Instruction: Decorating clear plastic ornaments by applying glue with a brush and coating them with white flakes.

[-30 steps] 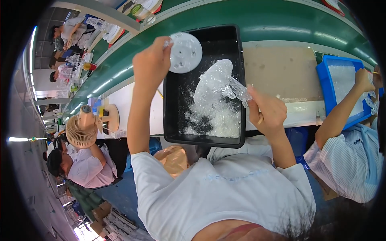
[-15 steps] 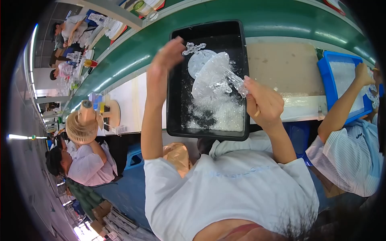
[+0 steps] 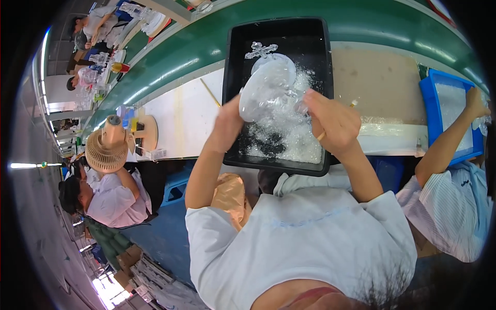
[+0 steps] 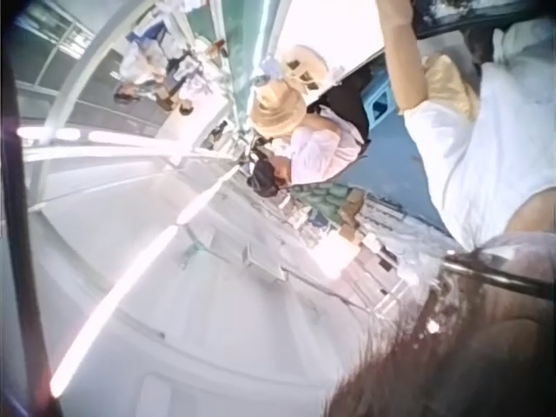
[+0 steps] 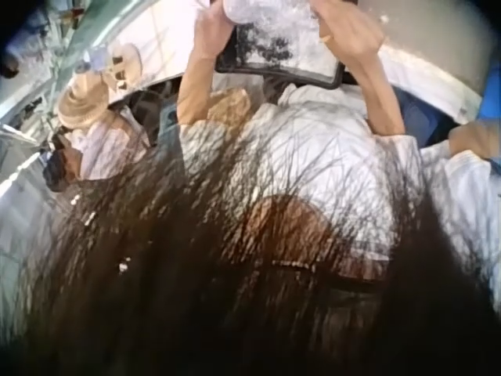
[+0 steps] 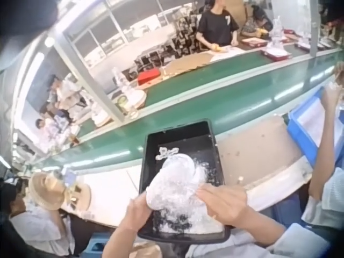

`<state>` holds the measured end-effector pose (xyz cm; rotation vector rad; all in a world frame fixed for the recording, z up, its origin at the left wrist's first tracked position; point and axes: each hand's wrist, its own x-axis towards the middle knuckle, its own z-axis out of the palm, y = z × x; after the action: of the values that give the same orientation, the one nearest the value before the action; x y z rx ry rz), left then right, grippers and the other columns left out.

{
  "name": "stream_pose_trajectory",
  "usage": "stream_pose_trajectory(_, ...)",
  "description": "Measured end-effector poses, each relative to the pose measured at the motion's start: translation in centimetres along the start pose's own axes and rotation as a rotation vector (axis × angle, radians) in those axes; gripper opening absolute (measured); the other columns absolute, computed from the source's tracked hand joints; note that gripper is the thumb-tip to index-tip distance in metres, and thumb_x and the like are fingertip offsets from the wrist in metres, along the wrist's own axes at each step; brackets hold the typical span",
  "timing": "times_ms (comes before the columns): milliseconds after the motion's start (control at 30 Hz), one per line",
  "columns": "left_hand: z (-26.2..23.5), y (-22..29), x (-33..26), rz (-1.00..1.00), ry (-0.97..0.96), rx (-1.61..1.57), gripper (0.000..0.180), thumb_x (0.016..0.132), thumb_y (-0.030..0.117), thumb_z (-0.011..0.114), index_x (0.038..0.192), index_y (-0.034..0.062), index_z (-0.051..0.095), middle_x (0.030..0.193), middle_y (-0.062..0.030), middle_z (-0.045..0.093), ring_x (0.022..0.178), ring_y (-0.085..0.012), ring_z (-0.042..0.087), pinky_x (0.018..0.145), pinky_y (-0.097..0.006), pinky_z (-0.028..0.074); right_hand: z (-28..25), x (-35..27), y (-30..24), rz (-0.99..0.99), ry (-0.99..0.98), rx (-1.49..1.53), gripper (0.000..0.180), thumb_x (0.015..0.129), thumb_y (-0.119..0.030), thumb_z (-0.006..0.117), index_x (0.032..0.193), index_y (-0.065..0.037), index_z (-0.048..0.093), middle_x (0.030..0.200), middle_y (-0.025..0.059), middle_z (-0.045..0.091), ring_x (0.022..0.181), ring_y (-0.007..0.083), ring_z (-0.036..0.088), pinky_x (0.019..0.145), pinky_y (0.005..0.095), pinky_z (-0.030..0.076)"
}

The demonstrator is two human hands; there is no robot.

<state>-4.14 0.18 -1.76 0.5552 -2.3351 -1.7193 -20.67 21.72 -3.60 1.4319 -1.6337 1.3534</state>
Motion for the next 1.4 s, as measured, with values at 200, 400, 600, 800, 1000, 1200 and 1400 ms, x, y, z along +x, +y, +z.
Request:
stream_pose_trajectory(200,0.3,0.0,-0.9,0.081,0.087,-0.358,0.089,0.095,0.059,0.037,0.153,-0.0070,0.024,0.161,-0.0208,0.025,0.152,-0.0317,0.020,0.124,-0.042,0.013,0.8,0.2,0.0,-0.025,-0.037,-0.001,0.023,0.074,0.012,0.069,0.094,0.002,0.071,0.096,0.0179,0.075,0.063,0.0225,0.069,0.053,0.0279,0.053)
stream_pose_trajectory(400,0.5,2.0,-0.9,0.137,0.015,-0.398,0.099,0.090,0.065,0.042,0.155,-0.0063,0.019,0.161,-0.0214,0.027,0.151,-0.0288,0.024,0.123,-0.042,0.017,1.3,0.7,0.5,-0.088,-0.020,0.004,0.022,0.073,0.012,0.069,0.093,0.002,0.071,0.095,0.0182,0.074,0.061,0.0216,0.068,0.052,0.0274,0.052)
stream_pose_trajectory(600,-0.8,1.0,-0.2,0.303,0.038,-0.600,0.091,0.091,0.064,0.044,0.151,-0.0042,0.034,0.156,-0.0248,0.036,0.143,-0.0361,0.040,0.120,-0.047,0.026,1.5,0.8,0.7,-0.053,-0.077,0.061,0.022,0.075,0.007,0.074,0.096,0.002,0.071,0.091,0.0147,0.074,0.062,0.0223,0.067,0.052,0.0275,0.052)
stream_pose_trajectory(800,0.9,-0.6,-0.9,-0.094,0.078,-0.586,0.077,0.099,0.059,0.030,0.148,0.0004,0.039,0.148,-0.0212,0.048,0.132,-0.0385,0.051,0.110,-0.052,0.040,2.0,4.4,-0.1,0.217,-0.244,0.251,0.024,0.082,-0.002,0.076,0.106,-0.003,0.071,0.094,0.0100,0.074,0.060,0.0150,0.063,0.052,0.0249,0.048)
stream_pose_trajectory(1000,1.2,-0.7,-1.1,-0.108,-0.120,-1.429,0.081,0.098,0.062,0.029,0.149,0.0010,0.038,0.146,-0.0194,0.050,0.132,-0.0389,0.050,0.111,-0.053,0.038,0.5,7.3,-0.3,0.506,-0.233,0.484,0.032,0.096,-0.023,0.063,0.116,0.001,0.066,0.112,0.0153,0.071,0.068,0.0106,0.059,0.053,0.0211,0.041)
stream_pose_trajectory(1200,1.8,-0.4,-2.0,0.017,-0.068,-1.543,0.083,0.096,0.063,0.032,0.152,0.0025,0.034,0.150,-0.0177,0.045,0.136,-0.0374,0.045,0.112,-0.054,0.036,-4.2,4.2,0.0,0.461,0.132,0.528,0.075,0.104,-0.061,0.027,0.105,0.005,0.062,0.109,0.0280,0.068,0.069,0.0171,0.061,0.054,0.0197,0.042)
stream_pose_trajectory(1400,2.4,-0.7,-2.0,0.128,-0.005,-1.555,0.084,0.095,0.062,0.033,0.156,0.0043,0.027,0.154,-0.0159,0.039,0.140,-0.0362,0.041,0.115,-0.053,0.033,-3.6,3.6,-3.3,0.451,-0.133,0.657,0.019,0.095,-0.014,0.066,0.095,0.005,0.061,0.092,0.0236,0.070,0.071,0.0224,0.068,0.056,0.0274,0.054)
